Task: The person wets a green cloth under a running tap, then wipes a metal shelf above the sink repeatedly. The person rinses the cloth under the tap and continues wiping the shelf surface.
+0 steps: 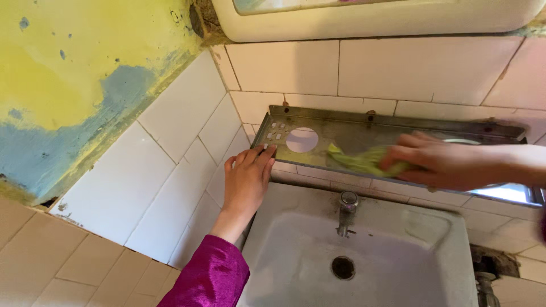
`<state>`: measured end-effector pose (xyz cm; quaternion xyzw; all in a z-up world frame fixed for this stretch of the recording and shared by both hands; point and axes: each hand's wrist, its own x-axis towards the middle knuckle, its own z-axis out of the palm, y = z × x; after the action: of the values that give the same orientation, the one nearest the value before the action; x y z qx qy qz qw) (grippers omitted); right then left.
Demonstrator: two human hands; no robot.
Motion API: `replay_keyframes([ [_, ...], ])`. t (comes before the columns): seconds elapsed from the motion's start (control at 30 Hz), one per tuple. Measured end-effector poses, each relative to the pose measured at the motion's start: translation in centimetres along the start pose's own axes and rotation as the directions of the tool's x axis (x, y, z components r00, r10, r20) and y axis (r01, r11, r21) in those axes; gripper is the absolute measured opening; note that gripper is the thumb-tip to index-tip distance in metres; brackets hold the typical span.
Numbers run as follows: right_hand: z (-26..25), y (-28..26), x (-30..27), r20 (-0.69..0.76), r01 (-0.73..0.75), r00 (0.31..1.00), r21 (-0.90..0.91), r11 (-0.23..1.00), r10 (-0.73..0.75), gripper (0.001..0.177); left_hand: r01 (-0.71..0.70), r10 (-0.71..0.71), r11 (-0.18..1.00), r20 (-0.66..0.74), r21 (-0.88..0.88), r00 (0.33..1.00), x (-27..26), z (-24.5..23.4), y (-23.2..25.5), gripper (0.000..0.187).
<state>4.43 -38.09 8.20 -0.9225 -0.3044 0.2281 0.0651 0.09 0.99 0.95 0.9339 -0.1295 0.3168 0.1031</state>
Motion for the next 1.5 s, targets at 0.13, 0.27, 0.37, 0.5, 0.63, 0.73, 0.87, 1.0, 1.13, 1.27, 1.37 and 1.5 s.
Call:
replay_keyframes([
  [0.13,3.5,8.1,-4.1,-0.113,-0.106,0.989,-0.128,0.986,0.092,0.037,0.003,-0.003,1.000,0.025,-0.009,1.000,0.0,0.1,-0.1,0.033],
  [0.27,5.0,12.7,-4.1,-0.302,-0.328,0.930,-0.423,0.845,0.210,0.037,0.000,0.000,0.999,0.013,-0.038,1.000,-0.1,0.3,-0.2,0.033],
  [0.37,4.5,13.9,-2.3,-0.396,-0.448,0.878,-0.489,0.749,0.267,0.038,-0.002,0.003,0.999,0.015,-0.043,1.000,-0.2,0.2,-0.1,0.033],
  [0.5,5.5,14.8,-3.8,-0.368,-0.435,0.878,-0.345,0.832,0.307,0.038,0.004,-0.002,0.999,0.030,-0.039,1.000,-0.3,0.2,-0.1,0.033],
  [0.63,5.7,14.6,-4.9,-0.283,-0.450,0.884,-0.300,0.841,0.372,0.038,-0.001,0.001,0.999,0.014,-0.032,1.000,-0.2,0.4,-0.3,0.034],
  [0.73,3.7,12.8,-3.6,-0.234,-0.463,0.883,-0.288,0.838,0.408,0.038,0.024,-0.021,0.997,0.038,-0.077,0.999,-0.1,0.7,-0.3,0.034],
  [0.87,1.4,6.4,-0.1,-0.163,-0.423,0.904,-0.209,0.882,0.395,0.038,0.039,-0.037,0.994,0.017,-0.102,0.999,-0.6,1.2,0.1,0.033],
  [1.0,-0.2,-2.5,5.0,-0.257,-0.178,0.955,-0.109,0.978,0.145,0.040,0.017,-0.018,0.996,-0.017,-0.085,1.000,-0.4,1.0,-0.1,0.033],
  [1.13,1.0,-5.5,6.7,-0.284,0.071,0.951,-0.186,0.980,-0.123,0.039,-0.006,0.006,1.000,-0.012,-0.013,1.000,-0.5,0.7,-0.3,0.033],
  [1.27,2.7,1.5,3.7,-0.106,-0.211,0.975,-0.159,0.964,0.196,0.038,0.004,-0.004,0.999,-0.004,-0.047,1.000,-0.2,0.3,-0.3,0.033],
  [1.37,4.1,9.3,-0.3,-0.246,-0.114,0.966,-0.137,0.984,0.078,0.037,-0.006,0.006,0.998,0.002,-0.061,1.000,-0.2,0.2,-0.3,0.033],
  [1.5,4.5,11.6,-1.3,-0.262,-0.468,0.874,-0.227,0.854,0.409,0.040,-0.031,0.031,0.996,-0.003,-0.086,1.000,-0.1,0.4,-0.4,0.034],
])
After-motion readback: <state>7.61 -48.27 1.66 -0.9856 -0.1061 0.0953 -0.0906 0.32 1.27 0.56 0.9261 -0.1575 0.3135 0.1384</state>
